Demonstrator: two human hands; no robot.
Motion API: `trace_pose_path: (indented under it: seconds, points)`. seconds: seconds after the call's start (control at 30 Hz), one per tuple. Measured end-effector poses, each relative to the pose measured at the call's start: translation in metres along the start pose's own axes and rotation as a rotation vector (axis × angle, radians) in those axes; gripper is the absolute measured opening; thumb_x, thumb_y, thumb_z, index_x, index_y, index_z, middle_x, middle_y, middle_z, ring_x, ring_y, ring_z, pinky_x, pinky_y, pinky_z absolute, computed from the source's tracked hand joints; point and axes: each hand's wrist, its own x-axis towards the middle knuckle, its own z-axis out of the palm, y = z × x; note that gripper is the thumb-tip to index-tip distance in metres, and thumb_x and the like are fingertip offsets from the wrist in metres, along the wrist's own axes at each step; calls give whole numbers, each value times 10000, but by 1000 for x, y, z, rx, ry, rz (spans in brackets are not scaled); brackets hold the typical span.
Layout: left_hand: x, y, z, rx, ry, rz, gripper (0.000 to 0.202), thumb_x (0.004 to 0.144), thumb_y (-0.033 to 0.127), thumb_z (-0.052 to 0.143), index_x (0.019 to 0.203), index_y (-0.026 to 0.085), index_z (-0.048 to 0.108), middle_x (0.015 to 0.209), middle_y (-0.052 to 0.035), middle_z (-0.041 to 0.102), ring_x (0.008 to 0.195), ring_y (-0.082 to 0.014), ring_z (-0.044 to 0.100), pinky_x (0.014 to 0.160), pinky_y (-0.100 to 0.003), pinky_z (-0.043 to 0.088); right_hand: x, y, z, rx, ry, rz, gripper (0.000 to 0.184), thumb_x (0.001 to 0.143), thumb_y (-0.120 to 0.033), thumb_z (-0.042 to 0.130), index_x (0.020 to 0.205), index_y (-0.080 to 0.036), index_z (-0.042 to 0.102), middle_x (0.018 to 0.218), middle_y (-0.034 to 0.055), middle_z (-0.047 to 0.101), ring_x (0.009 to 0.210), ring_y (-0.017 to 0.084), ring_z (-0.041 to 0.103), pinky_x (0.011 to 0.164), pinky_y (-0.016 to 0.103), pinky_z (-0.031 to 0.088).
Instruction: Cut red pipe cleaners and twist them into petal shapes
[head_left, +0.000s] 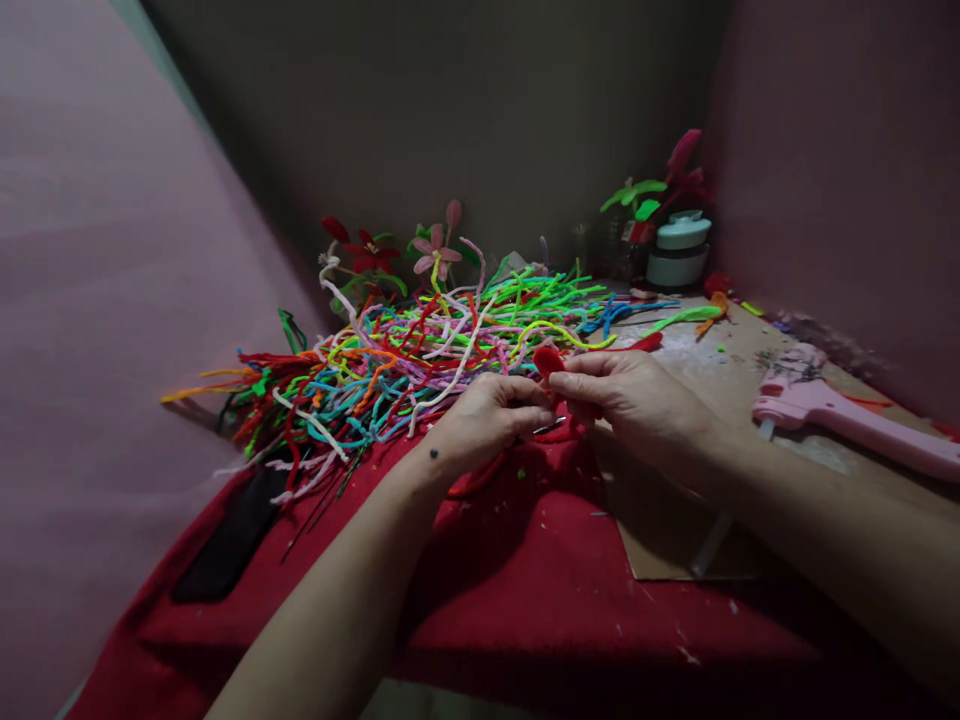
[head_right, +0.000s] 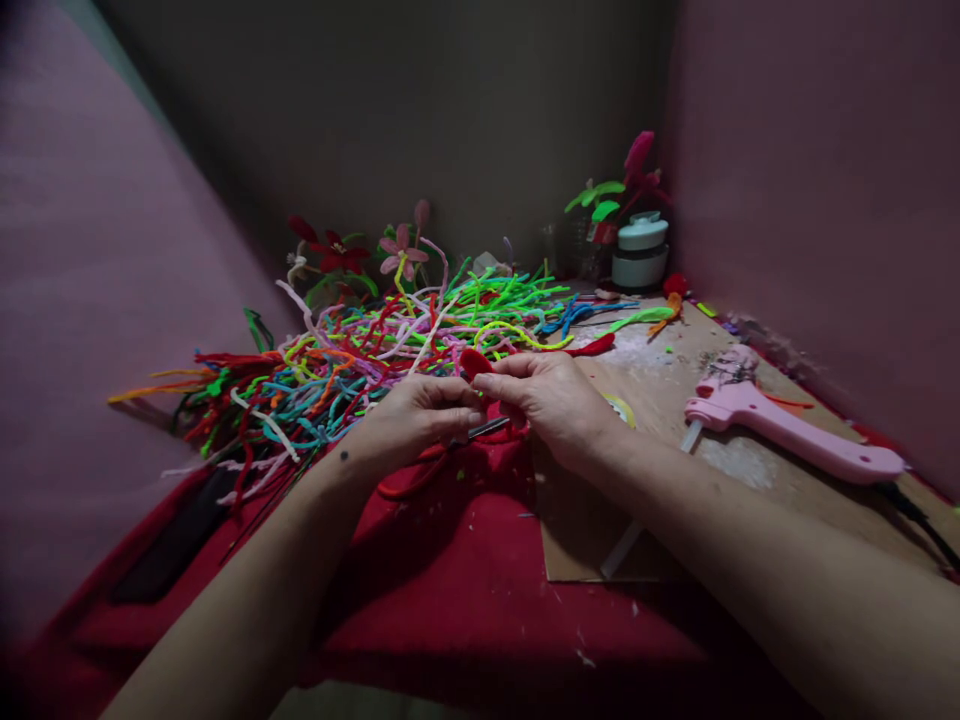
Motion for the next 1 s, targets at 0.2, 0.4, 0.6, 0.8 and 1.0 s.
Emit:
trace_pose_path:
  seconds: [0.2, 0.4, 0.6, 0.8, 1.0]
  points:
    - [2, -3, 0, -232, 242, 61, 317, 706, 293, 652, 998, 170, 635, 745, -2, 623, 530, -60, 478, 494, -190, 362, -6, -9, 4, -170, 10, -68, 290, 749, -319, 590, 512, -163, 528, 481, -34, 435, 445, 72, 337, 433, 229, 250]
    - [1, -9, 11, -200, 353, 52, 151, 720, 271, 630, 781, 136, 661, 577, 8, 583, 497, -84, 499, 480, -203, 384, -8, -6, 10, -337, -6, -93, 320, 791, -262, 487, 487, -165, 487, 475, -35, 432, 455, 78, 357, 458, 229, 266]
    - [-1, -10, 14, 44, 449, 112, 168, 736, 304, 615, 698, 146, 656, 554, 17, 572, 504, -82, 479, 485, -194, 379, -7, 9, 10, -614, 106, -319, 135, 770, -184, 451, 713, -169, 573, 586, -12, 555, 534, 113, 481, 515, 230, 339]
    - [-2, -8, 18, 142, 472, 65, 186, 726, 304, 617, 628, 146, 633, 512, 20, 559, 473, -77, 449, 451, -189, 344, -12, 11, 14, -1059, 211, -393, 142, 800, -184, 418, 795, -149, 555, 674, 67, 599, 594, 168, 520, 564, 274, 326]
    - [-3, -10, 16, -8, 389, 44, 211, 730, 341, 618, 625, 157, 611, 453, 39, 523, 404, -64, 439, 412, -183, 336, -12, 11, 13, -1155, 190, -469, 179, 759, -132, 410, 808, -150, 581, 660, 69, 597, 601, 175, 521, 565, 275, 312]
